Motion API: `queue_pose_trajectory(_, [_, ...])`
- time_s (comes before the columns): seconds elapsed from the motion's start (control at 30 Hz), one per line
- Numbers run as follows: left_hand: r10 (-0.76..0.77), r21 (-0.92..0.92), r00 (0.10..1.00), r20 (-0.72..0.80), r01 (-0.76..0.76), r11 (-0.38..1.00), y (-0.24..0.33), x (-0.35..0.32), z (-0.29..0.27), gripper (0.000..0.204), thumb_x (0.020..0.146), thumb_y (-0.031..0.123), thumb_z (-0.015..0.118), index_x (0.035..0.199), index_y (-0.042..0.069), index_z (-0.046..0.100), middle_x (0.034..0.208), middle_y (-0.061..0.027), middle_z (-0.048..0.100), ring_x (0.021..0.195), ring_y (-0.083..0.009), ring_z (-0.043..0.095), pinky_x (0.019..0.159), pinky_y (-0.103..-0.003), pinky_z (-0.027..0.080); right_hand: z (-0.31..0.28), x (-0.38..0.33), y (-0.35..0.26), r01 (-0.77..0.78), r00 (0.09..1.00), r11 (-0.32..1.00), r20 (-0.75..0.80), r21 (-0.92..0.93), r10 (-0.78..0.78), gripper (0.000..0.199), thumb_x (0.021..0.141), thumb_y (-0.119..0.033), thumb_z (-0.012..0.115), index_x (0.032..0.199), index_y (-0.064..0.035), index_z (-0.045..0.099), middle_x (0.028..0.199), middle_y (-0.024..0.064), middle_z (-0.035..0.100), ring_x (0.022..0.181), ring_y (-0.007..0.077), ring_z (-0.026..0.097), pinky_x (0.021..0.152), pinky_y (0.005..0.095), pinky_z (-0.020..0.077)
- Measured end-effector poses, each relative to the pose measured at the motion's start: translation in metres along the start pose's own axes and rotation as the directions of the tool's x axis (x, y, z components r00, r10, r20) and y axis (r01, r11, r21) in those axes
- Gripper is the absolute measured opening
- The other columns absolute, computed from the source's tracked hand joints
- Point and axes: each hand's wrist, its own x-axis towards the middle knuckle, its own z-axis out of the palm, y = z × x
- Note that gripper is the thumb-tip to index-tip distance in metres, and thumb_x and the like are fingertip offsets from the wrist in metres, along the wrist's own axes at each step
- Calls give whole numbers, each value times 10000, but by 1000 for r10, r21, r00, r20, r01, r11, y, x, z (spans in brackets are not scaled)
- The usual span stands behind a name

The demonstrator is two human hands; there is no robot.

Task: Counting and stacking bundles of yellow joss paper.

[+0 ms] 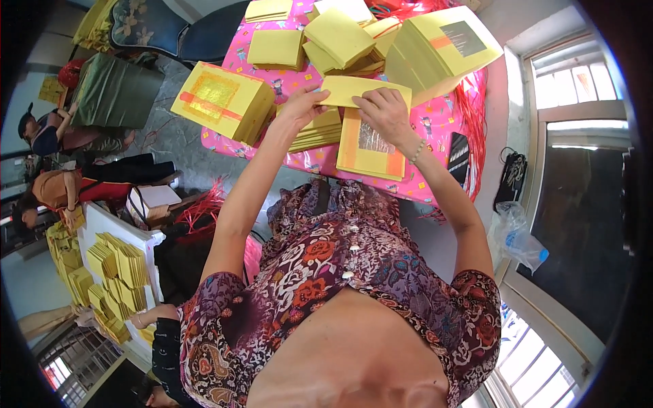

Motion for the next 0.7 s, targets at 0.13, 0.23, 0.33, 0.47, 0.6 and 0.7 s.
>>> queue_pose_trajectory(0.13, [138, 98, 980, -140, -125, 987, 6, -26, -13, 566, 881, 79, 691, 1364, 62, 397, 1046, -53, 655, 835, -133, 623, 621, -270, 476, 27, 11, -13, 6, 999, 997, 40, 75, -9, 351, 711, -163, 739, 1050, -136, 657, 934, 12, 605, 903, 193, 586, 788, 359, 457])
queue_pose_trajectory(0.23, [236, 161, 936, -261, -199, 967, -8, -41, -34, 541, 874, 94, 711, 1338, 94, 433, 1012, -10, 663, 786, -90, 608, 632, -246, 467, 51, 17, -25, 37, 992, 994, 119, 102, -49, 342, 719, -165, 735, 1049, -145, 647, 936, 9, 595, 913, 187, 578, 788, 352, 450])
queue_pose_trajectory(0.33, [247, 191, 910, -334, -191, 963, -27, -39, -58, 585, 862, 96, 723, 1350, 65, 401, 1021, -32, 665, 774, -104, 621, 595, -250, 488, 73, 17, -35, 53, 981, 991, 181, 127, -75, 290, 738, -175, 725, 1007, -151, 621, 910, 12, 574, 901, 194, 571, 784, 351, 442])
queue_pose_trajectory(0.47, [283, 242, 875, -394, -198, 950, -52, -37, -74, 584, 850, 92, 731, 1330, 16, 407, 1034, -62, 663, 817, -136, 649, 559, -256, 520, 87, 12, -44, 37, 933, 985, 346, 167, -93, 218, 781, -174, 698, 977, -150, 607, 916, 27, 568, 909, 211, 579, 793, 372, 440])
queue_pose_trajectory(0.6, [223, 251, 844, -488, -109, 962, -77, -36, -79, 557, 845, 93, 729, 1309, 22, 429, 1055, -71, 659, 857, -162, 664, 546, -264, 525, 89, 10, -50, 10, 861, 981, 497, 193, -106, 192, 799, -173, 679, 975, -141, 609, 929, 49, 579, 920, 229, 594, 793, 381, 459])
queue_pose_trajectory(0.7, [170, 115, 839, -516, -129, 985, -79, -36, -74, 500, 841, 42, 701, 1257, 18, 424, 1020, -114, 654, 796, -182, 660, 565, -299, 549, 97, 7, -51, -28, 859, 981, 506, 192, -75, 195, 797, -174, 682, 971, -126, 608, 928, 61, 580, 907, 243, 600, 780, 389, 490])
